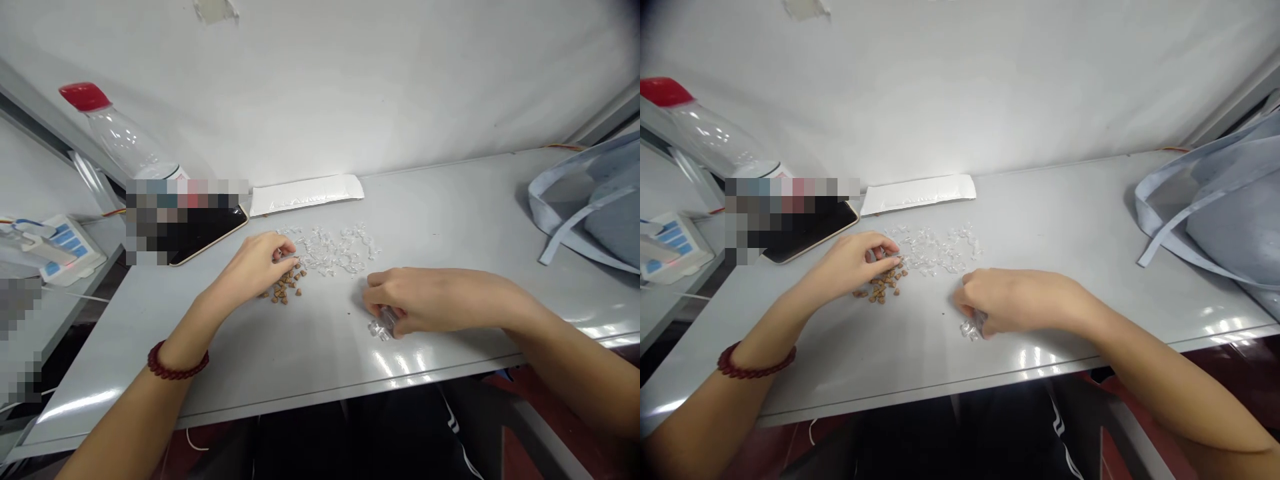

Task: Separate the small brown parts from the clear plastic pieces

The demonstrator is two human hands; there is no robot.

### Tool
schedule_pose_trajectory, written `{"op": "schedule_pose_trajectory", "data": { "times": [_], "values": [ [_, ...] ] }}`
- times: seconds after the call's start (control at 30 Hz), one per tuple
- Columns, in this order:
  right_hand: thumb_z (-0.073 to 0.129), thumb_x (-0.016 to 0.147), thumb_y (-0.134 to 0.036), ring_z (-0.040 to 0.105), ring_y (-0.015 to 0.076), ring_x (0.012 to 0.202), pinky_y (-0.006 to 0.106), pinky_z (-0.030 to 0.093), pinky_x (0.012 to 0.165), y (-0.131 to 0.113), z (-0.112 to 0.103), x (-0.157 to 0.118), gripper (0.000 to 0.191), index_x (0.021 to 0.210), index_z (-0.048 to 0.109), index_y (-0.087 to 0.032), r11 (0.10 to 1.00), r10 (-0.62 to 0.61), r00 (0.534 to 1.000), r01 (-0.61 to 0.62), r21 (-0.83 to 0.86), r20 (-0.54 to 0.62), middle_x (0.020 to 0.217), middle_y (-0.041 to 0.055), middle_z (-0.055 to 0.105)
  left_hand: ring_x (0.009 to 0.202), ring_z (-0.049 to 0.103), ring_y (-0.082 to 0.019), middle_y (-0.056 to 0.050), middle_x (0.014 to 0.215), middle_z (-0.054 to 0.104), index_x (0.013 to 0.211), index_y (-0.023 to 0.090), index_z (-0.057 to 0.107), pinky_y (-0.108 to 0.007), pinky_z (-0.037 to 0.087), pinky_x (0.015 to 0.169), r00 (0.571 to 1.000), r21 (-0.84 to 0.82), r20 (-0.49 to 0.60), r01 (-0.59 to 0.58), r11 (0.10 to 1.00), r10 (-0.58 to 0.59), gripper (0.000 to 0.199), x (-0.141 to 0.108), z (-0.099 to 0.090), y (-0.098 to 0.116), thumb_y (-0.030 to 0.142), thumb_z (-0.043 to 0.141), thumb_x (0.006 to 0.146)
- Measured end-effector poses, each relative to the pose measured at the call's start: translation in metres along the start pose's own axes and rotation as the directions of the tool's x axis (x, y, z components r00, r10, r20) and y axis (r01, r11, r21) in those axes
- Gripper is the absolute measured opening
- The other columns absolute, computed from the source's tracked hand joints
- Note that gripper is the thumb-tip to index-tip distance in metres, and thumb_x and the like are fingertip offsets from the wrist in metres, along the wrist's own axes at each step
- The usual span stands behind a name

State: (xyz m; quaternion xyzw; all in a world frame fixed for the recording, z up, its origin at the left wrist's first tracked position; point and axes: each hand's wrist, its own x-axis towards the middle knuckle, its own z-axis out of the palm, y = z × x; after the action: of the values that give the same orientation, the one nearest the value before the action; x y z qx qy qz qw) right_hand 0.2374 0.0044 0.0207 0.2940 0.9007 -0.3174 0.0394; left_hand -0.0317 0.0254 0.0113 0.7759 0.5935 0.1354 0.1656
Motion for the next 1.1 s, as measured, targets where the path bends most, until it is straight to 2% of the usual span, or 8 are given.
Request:
{"op": "schedule_pose_trajectory", "data": {
  "times": [0.13, 0.23, 0.37, 0.47, 0.67, 0.8, 0.9, 1.1],
  "values": [
    [0.057, 0.072, -0.003, 0.051, 0.0088, 0.055, 0.022, 0.039, 0.047, -0.002, -0.006, 0.010, 0.016, 0.069, 0.061, -0.018, 0.999, -0.019, 0.999, 0.017, -0.044, -0.035, 0.077, 0.0009, 0.058, 0.069, 0.058, -0.019, -0.006, 0.080, 0.068, 0.083, 0.018, 0.069, -0.031, 0.045, 0.064, 0.999, -0.002, 0.036, -0.030, 1.000, 0.030, 0.019, 0.000, 0.004, 0.003, 0.030, 0.053, 0.082],
    [0.053, 0.078, -0.004, 0.059, 0.0119, 0.069, 0.024, 0.046, 0.060, -0.002, -0.011, 0.016, 0.019, 0.085, 0.066, -0.016, 0.998, -0.061, 0.986, 0.060, -0.009, -0.155, 0.087, 0.0039, 0.064, 0.071, 0.058, -0.019, -0.006, 0.080, 0.068, 0.086, 0.018, 0.069, -0.032, 0.045, 0.065, 0.998, -0.003, 0.064, -0.020, 1.000, 0.020, 0.020, 0.001, 0.004, 0.004, 0.029, 0.051, 0.083],
    [0.051, 0.086, -0.012, 0.066, 0.0151, 0.079, 0.028, 0.049, 0.071, 0.001, -0.007, 0.025, 0.021, 0.100, 0.067, -0.013, 0.987, -0.107, 0.907, 0.147, 0.067, -0.407, 0.091, 0.0058, 0.072, 0.075, 0.060, -0.021, -0.005, 0.083, 0.068, 0.087, 0.018, 0.068, -0.034, 0.045, 0.069, 0.998, 0.012, 0.068, 0.018, 1.000, -0.019, 0.020, 0.002, 0.006, 0.004, 0.027, 0.051, 0.083],
    [0.052, 0.087, -0.014, 0.069, 0.0162, 0.084, 0.029, 0.050, 0.076, 0.002, 0.001, 0.033, 0.022, 0.105, 0.066, -0.013, 0.965, -0.047, 0.861, 0.171, 0.201, -0.506, 0.088, 0.0054, 0.074, 0.076, 0.060, -0.022, -0.006, 0.083, 0.068, 0.085, 0.018, 0.067, -0.036, 0.045, 0.071, 0.998, 0.040, 0.047, 0.036, 0.999, -0.037, 0.018, 0.004, 0.009, 0.003, 0.025, 0.051, 0.083],
    [0.049, 0.091, -0.024, 0.068, 0.0138, 0.066, 0.029, 0.052, 0.066, -0.001, 0.012, 0.042, 0.018, 0.096, 0.062, -0.012, 0.826, 0.137, 0.872, 0.162, 0.540, -0.470, 0.078, 0.0058, 0.071, 0.069, 0.059, -0.018, -0.006, 0.084, 0.066, 0.087, 0.018, 0.063, -0.034, 0.047, 0.067, 0.998, -0.085, -0.062, -0.010, 0.996, 0.005, 0.018, -0.002, 0.008, 0.008, 0.029, 0.049, 0.086],
    [0.046, 0.094, -0.029, 0.065, 0.0125, 0.063, 0.026, 0.050, 0.058, -0.003, 0.012, 0.043, 0.022, 0.096, 0.060, -0.012, 0.752, 0.172, 0.888, 0.162, 0.639, -0.427, 0.082, 0.0073, 0.069, 0.057, 0.056, -0.012, -0.001, 0.076, 0.063, 0.092, 0.020, 0.063, -0.025, 0.047, 0.048, 0.994, -0.492, 0.112, 0.052, 0.869, 0.004, 0.021, -0.011, 0.002, 0.026, 0.038, 0.055, 0.084],
    [0.047, 0.094, -0.029, 0.063, 0.0114, 0.063, 0.025, 0.049, 0.058, -0.004, 0.012, 0.042, 0.021, 0.095, 0.060, -0.012, 0.764, 0.158, 0.886, 0.169, 0.622, -0.436, 0.079, 0.0053, 0.067, 0.051, 0.053, -0.010, 0.001, 0.069, 0.060, 0.090, 0.020, 0.064, -0.019, 0.041, 0.037, 0.984, -0.605, 0.177, 0.113, 0.788, -0.005, 0.020, -0.016, 0.001, 0.036, 0.039, 0.061, 0.081],
    [0.048, 0.092, -0.019, 0.057, 0.0075, 0.059, 0.021, 0.045, 0.060, -0.003, 0.013, 0.041, 0.017, 0.090, 0.063, -0.013, 0.886, 0.076, 0.864, 0.171, 0.431, -0.498, 0.070, -0.0001, 0.063, 0.047, 0.050, -0.007, 0.003, 0.062, 0.059, 0.082, 0.019, 0.064, -0.016, 0.037, 0.036, 0.985, -0.668, 0.172, 0.117, 0.735, 0.000, 0.013, -0.015, 0.006, 0.037, 0.031, 0.067, 0.077]
  ]
}}
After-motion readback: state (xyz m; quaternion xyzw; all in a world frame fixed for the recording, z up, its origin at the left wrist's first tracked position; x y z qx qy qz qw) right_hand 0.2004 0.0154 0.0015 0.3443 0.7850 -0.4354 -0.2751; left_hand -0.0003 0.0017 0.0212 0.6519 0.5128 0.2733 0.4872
